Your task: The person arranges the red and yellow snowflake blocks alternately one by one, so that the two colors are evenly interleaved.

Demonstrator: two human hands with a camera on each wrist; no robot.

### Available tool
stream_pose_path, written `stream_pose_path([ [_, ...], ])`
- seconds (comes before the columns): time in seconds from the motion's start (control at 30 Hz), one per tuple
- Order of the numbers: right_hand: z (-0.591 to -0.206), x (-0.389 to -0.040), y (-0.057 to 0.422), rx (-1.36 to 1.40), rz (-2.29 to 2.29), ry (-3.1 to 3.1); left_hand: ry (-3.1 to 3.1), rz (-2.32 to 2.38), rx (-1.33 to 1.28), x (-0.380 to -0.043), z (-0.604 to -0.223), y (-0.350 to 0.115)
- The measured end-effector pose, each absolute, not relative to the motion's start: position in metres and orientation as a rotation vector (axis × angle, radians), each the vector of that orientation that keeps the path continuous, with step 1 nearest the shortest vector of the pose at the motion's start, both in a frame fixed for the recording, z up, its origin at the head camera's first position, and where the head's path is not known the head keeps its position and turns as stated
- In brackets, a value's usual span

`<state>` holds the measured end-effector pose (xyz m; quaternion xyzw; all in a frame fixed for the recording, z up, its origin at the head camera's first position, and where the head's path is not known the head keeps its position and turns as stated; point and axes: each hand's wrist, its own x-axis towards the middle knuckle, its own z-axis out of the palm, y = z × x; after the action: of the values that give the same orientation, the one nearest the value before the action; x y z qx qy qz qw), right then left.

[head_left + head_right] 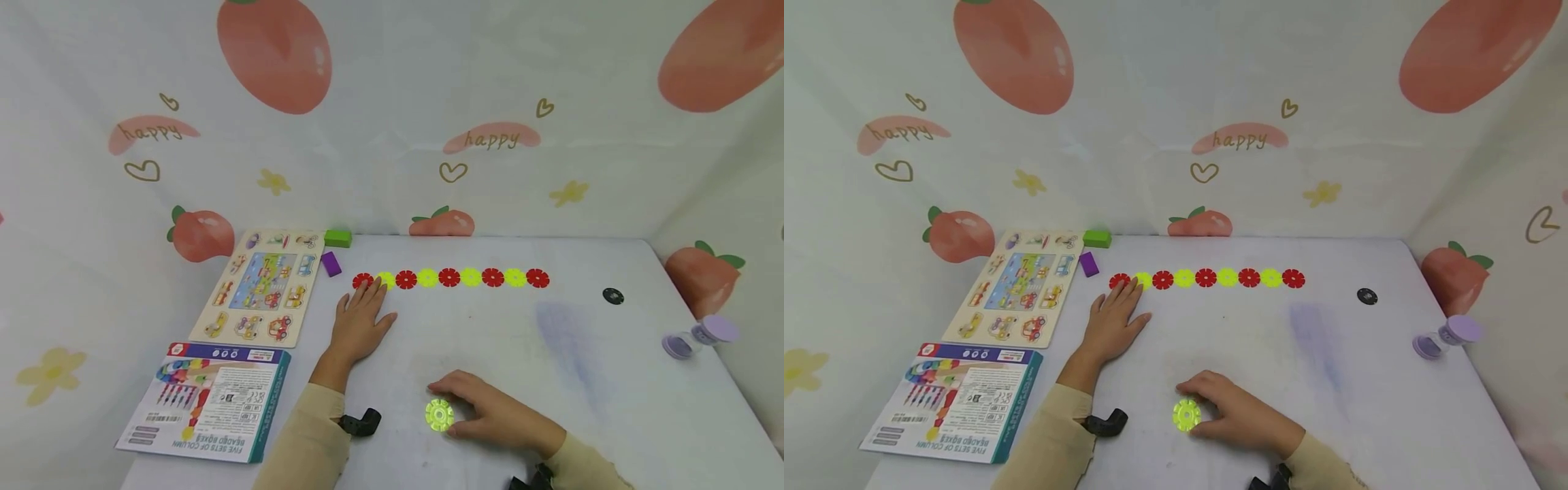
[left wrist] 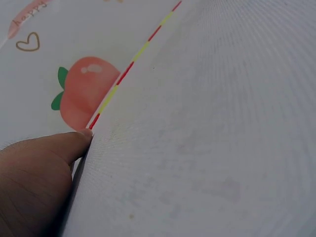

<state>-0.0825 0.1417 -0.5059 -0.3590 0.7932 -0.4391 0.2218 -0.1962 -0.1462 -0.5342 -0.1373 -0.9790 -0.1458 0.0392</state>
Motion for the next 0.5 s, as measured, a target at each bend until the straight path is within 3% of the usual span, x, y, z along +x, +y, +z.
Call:
stream_pose_path([
  [0.2, -0.505, -0.079, 0.133, -1.055, -1.087, 2.344, -3.005, -0.446, -0.416, -0.196, -0.534, -0.147],
  [0.5, -0.483, -0.113, 0.163, -0.606, -1.479, 2.252, -3.0, -0.459, -0.42, -0.196, -0.536, -0.147],
])
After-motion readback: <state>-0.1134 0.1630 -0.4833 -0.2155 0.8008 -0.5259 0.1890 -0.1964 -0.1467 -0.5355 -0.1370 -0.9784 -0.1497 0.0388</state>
